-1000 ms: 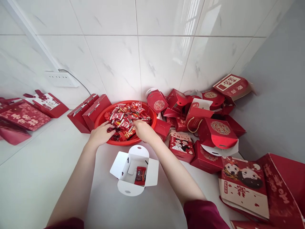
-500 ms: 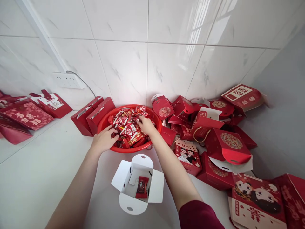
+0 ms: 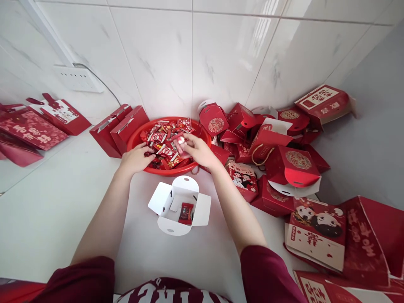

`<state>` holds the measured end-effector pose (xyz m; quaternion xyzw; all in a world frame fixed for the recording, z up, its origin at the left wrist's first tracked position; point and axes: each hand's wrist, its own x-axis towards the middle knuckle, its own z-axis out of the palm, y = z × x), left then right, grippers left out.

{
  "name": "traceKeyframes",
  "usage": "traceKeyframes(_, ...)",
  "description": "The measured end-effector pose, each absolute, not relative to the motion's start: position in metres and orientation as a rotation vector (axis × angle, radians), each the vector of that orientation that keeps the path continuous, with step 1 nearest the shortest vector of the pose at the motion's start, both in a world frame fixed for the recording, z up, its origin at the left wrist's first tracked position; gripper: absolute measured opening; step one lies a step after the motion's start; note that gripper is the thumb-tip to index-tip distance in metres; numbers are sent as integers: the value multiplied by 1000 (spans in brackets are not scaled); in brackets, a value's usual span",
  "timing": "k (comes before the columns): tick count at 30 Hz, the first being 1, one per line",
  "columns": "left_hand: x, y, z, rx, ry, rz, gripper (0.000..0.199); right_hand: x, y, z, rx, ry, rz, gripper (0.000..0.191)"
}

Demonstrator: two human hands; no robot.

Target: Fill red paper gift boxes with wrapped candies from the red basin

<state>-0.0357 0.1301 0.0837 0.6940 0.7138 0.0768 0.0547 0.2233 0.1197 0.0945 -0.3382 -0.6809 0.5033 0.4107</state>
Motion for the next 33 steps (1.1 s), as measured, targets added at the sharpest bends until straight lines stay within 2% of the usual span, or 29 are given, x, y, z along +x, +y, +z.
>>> traceKeyframes(4, -36, 130, 84, 2100, 2179, 261, 37, 244, 50, 124, -721, -2180, 1424, 25)
traceKeyframes(6, -36, 130, 84, 2105, 2188, 269, 37, 242, 28, 131, -740, -2534, 1294, 23)
traceKeyframes(8, -37, 130, 84, 2119, 2192, 275, 36, 233, 18, 132, -928, -2716, 1018, 27)
traceKeyframes(12, -41, 129, 83, 2149, 2197, 282, 35, 221, 16, 132, -1224, -2650, 626, 26)
traceKeyframes(19, -41, 130, 83, 2141, 2213, 347, 32, 250, 14, 147, -1407, -2565, 698, 31)
traceKeyframes(24, -35, 123, 91, 2145, 2306, 551, 23, 266, 14, 147, -1661, -2427, 681, 37)
traceKeyframes(28, -29, 131, 101, 2226, 2068, 789, 23, 272, 17, 143, -1717, -2394, 671, 39)
traceKeyframes(33, -12, 193, 117, 2262, 1825, 689, 27, 268, 19, 145, -1733, -2402, 649, 31)
